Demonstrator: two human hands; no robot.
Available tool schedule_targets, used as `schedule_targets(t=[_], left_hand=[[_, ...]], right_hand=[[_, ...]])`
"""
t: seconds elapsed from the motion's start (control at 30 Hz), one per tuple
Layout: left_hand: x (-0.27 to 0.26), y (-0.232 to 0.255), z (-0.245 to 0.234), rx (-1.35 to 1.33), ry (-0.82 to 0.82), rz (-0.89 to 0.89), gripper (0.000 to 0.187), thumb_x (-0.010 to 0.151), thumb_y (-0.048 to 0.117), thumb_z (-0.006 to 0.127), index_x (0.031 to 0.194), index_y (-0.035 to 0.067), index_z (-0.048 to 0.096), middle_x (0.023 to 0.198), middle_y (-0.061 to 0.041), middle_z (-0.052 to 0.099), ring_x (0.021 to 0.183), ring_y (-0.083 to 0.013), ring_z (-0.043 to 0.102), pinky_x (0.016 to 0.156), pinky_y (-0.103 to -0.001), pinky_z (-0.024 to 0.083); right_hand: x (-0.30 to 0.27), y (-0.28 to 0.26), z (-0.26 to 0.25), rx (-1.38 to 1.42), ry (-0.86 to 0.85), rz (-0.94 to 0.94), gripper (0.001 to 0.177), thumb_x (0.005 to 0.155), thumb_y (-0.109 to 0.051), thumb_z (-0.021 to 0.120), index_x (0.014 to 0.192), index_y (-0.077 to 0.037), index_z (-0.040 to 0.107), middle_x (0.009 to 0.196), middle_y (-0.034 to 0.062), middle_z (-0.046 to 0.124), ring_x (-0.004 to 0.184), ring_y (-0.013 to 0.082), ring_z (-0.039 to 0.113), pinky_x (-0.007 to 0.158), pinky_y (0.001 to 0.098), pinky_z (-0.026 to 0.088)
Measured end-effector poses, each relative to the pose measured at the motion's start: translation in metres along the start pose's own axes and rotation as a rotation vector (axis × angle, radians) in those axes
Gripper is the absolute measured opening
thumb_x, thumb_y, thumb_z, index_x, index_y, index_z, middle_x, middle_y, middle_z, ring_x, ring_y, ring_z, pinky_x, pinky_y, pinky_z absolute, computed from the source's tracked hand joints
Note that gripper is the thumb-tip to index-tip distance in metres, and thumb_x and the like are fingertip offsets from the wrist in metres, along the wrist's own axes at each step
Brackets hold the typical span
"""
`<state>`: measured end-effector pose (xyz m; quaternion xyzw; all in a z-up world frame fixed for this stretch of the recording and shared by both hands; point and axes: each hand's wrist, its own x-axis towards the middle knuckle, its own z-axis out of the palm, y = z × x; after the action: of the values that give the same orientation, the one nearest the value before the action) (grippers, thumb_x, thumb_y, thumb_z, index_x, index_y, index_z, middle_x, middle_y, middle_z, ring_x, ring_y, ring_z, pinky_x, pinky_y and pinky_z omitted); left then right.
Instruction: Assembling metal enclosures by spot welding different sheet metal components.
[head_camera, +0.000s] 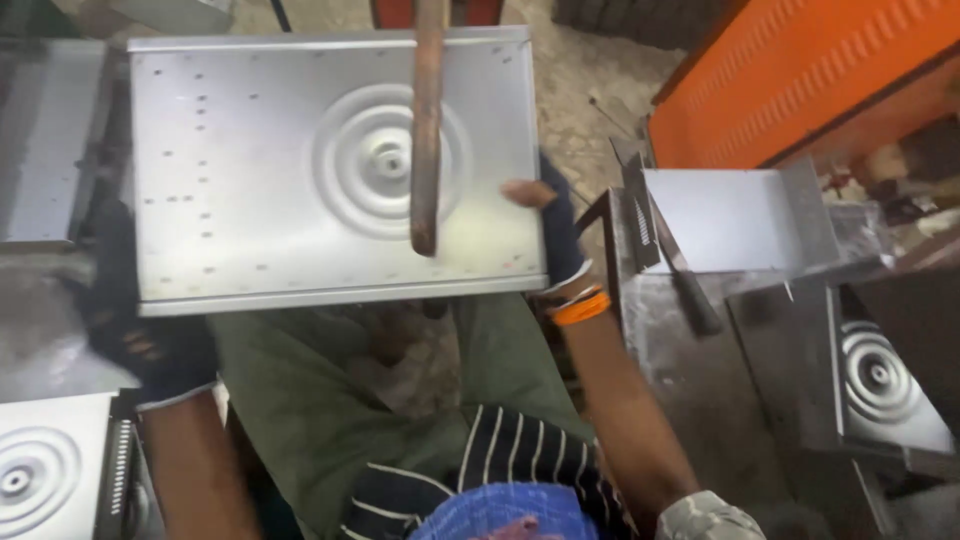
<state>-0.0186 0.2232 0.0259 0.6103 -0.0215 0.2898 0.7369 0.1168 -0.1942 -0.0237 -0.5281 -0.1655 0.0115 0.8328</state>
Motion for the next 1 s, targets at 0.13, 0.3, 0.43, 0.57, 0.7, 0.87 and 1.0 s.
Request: schedule_targets(t=[0.13,0.3,0.43,0.57,0.7,0.87,1.0], left_hand=[[-0.035,-0.004,0.098,-0.389,0.144,-0.292,0.058,0.103,0.047,0.038,0.12,-0.001,0.066,0.128,-0.018,0.065,0.128,-0.03,0.055,0.114,-0.045,0.037],[-0.073,-0.096,0.164,-0.84,0.359,-0.629,0.04,0.093,0.035,0.049,0.103,0.003,0.07,0.109,-0.016,0.07,0.11,-0.0303,0.061,0.102,-0.045,0.045],[-0.075,-0.186,0.165,-0.948,0.436,-0.571,0.018,0.09,0.022,0.059,0.091,0.006,0.068,0.094,-0.011,0.067,0.095,-0.0258,0.062,0.091,-0.041,0.049],[-0.031,-0.134,0.171,-0.637,0.26,-0.251,0.013,0.088,0.003,0.069,0.084,0.009,0.059,0.081,-0.001,0.055,0.077,-0.0144,0.057,0.074,-0.031,0.048],[0.018,-0.071,0.184,-0.461,0.099,-0.237,0.013,0.082,0.001,0.073,0.086,0.008,0.062,0.077,0.0,0.056,0.069,-0.0122,0.058,0.065,-0.029,0.047],[0.033,-0.039,0.196,-0.191,-0.177,-0.314,0.011,0.077,0.006,0.076,0.083,0.006,0.067,0.072,0.0,0.064,0.062,-0.0102,0.06,0.057,-0.027,0.048],[0.019,-0.055,0.197,-0.279,-0.165,-0.317,0.012,0.086,0.01,0.076,0.081,0.006,0.065,0.074,0.001,0.063,0.065,-0.0082,0.057,0.059,-0.026,0.045]], right_hand=[[-0.024,-0.074,-0.033,0.26,-0.014,0.36,0.059,0.085,-0.021,0.067,0.137,0.004,0.056,0.123,0.02,0.07,0.106,0.0288,0.072,0.091,0.0391,0.062],[-0.088,-0.004,-0.163,-0.06,0.285,0.122,0.054,0.095,-0.027,0.071,0.126,0.017,0.064,0.111,0.0281,0.07,0.094,0.0356,0.069,0.084,0.0443,0.06],[-0.113,0.092,-0.266,-0.181,0.322,0.3,0.03,0.096,-0.014,0.066,0.116,0.005,0.054,0.107,0.0112,0.056,0.097,0.023,0.053,0.086,0.0337,0.045],[-0.067,0.013,-0.105,-0.735,0.34,-0.157,0.032,0.104,-0.016,0.062,0.128,0.003,0.054,0.121,0.0049,0.053,0.11,0.0172,0.046,0.092,0.0306,0.04],[-0.022,-0.103,0.057,-1.367,0.25,-0.802,0.037,0.121,-0.023,0.059,0.147,0.002,0.05,0.146,0.0241,0.056,0.134,0.0348,0.057,0.111,0.0403,0.05],[0.03,-0.1,0.089,-1.608,-0.137,0.063,0.05,0.104,-0.047,0.062,0.078,-0.008,0.081,0.064,0.0162,0.069,0.058,0.0321,0.066,0.064,0.0434,0.052],[0.026,-0.099,0.083,-1.539,-0.153,-0.05,0.049,0.095,-0.045,0.065,0.063,-0.01,0.076,0.049,0.0133,0.06,0.044,0.032,0.061,0.054,0.0444,0.05]])
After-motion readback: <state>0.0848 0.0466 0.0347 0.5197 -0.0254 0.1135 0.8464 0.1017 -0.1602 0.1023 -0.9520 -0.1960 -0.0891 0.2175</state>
